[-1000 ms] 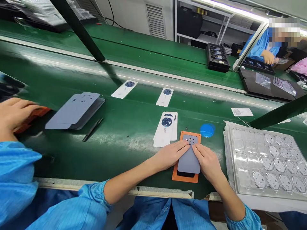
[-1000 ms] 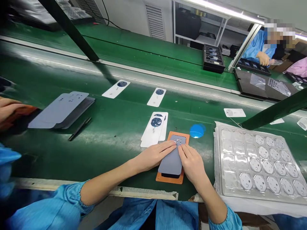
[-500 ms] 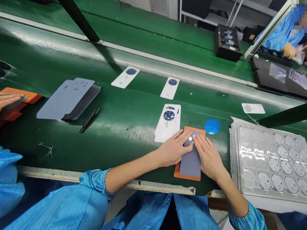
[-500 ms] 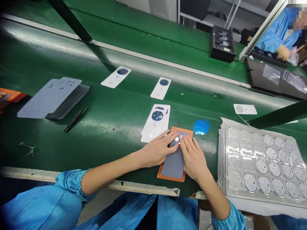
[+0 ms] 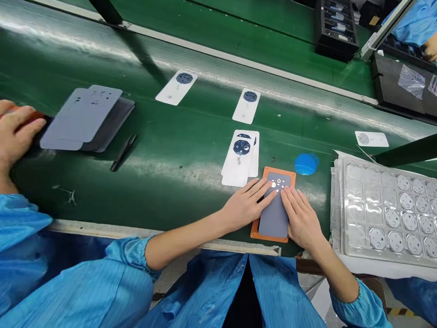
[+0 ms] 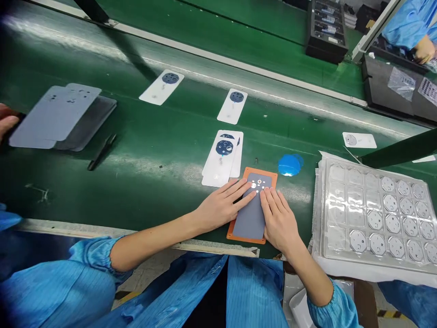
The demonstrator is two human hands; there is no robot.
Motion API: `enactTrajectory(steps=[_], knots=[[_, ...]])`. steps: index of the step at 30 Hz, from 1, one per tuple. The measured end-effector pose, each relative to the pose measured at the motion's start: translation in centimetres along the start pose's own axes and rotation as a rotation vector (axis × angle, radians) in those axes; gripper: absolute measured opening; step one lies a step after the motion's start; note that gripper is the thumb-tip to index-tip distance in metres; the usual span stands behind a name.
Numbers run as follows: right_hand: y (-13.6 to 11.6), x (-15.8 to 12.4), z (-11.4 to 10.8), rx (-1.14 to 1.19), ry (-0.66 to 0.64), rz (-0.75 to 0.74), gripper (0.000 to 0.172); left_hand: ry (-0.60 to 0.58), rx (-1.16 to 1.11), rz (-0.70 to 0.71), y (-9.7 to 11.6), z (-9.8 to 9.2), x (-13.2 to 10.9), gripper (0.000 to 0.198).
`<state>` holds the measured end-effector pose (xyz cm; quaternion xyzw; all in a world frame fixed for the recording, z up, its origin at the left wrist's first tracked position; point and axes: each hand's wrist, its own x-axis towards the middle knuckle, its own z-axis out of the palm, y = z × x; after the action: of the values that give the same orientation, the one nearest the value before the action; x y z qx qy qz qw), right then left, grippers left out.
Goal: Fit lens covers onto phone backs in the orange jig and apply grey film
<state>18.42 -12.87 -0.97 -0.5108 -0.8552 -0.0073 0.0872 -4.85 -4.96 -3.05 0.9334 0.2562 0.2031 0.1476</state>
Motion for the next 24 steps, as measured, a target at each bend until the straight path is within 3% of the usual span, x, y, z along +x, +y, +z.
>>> enactTrajectory(steps=[3, 7, 11, 13, 16, 19, 21, 24], knots=[[-0.4, 0.0, -0.3, 0.011, -0.047, 0.022, 0.076, 0.046, -0.032, -0.005, 0.7, 0.5, -0.1, 0.053], [-0.3, 0.5, -0.8, -0.002, -0.103, -0.011, 0.071, -0.056, -0.015, 0.028, 0.9, -0.2, 0.3, 0.061], [0.4, 0.4, -1.1, 0.093, -0.014, 0.005, 0.061, -0.135, -0.166, 0.014, -0.4, -2.0, 0.3, 0.072], [0.8, 0.4, -1.1, 0.292, 0.13, 0.056, 0.05, -0.035, -0.349, -0.12, -0.6, -2.7, 0.7, 0.074], [0.9, 1.1, -0.8, 0.779, 0.443, 0.29, 0.032, 0.232, -0.722, -0.384, 0.9, -3.1, 2.4, 0.064], [0.9, 2.0, -0.5, 1.27, 0.689, 0.497, 0.029, 0.358, -1.016, -0.43, 3.8, -3.2, 4.4, 0.034], [1.0, 2.4, -0.2, 1.494, 0.723, 0.517, 0.026, 0.401, -0.992, -0.403, 5.4, -3.3, 5.4, 0.018], [1.5, 2.4, 0.0, 1.693, 0.733, 0.507, 0.018, 0.452, -0.769, -0.339, 6.6, -3.6, 6.1, 0.018]])
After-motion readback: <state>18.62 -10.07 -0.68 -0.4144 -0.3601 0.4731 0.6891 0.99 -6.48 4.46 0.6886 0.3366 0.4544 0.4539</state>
